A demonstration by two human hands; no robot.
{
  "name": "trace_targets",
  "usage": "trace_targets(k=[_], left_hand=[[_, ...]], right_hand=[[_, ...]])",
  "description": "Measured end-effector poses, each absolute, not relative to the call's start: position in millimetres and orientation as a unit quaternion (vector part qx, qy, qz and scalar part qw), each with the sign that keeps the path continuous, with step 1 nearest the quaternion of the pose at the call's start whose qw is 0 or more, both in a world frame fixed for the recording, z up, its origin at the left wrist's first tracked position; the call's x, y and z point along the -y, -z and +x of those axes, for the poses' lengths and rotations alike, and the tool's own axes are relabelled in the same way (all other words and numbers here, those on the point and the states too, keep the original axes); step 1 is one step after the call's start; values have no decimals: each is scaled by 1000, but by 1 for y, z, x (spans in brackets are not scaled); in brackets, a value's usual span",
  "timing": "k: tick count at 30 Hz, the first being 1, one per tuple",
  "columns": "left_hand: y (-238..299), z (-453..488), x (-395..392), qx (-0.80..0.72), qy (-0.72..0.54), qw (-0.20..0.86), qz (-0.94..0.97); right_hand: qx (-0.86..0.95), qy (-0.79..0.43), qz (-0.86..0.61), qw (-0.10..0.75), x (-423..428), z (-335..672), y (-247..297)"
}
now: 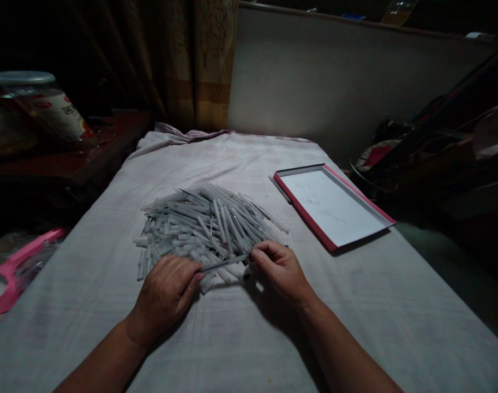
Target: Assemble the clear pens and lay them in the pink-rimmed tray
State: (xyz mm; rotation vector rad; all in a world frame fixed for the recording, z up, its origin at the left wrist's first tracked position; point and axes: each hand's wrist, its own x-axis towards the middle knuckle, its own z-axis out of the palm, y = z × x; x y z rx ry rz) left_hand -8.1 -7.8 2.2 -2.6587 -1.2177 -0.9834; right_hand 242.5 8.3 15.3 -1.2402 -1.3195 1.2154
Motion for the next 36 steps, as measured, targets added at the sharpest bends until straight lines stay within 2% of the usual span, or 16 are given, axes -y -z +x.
trace_targets(k=[6, 15, 28, 36], left_hand=[[-3, -7, 7, 394, 311, 29, -865], [-5, -5, 7, 379, 298, 60, -874], [-7, -3, 7, 377, 293, 72, -876], [-6, -3, 6, 375, 298, 70, -875]], right_hand=[[534, -516, -491, 455, -6, 246, -19], [577, -472, -501, 440, -6, 250, -18], [543, -526, -493, 430, -8, 253, -19], [563, -518, -494, 413, -9, 254, -18]])
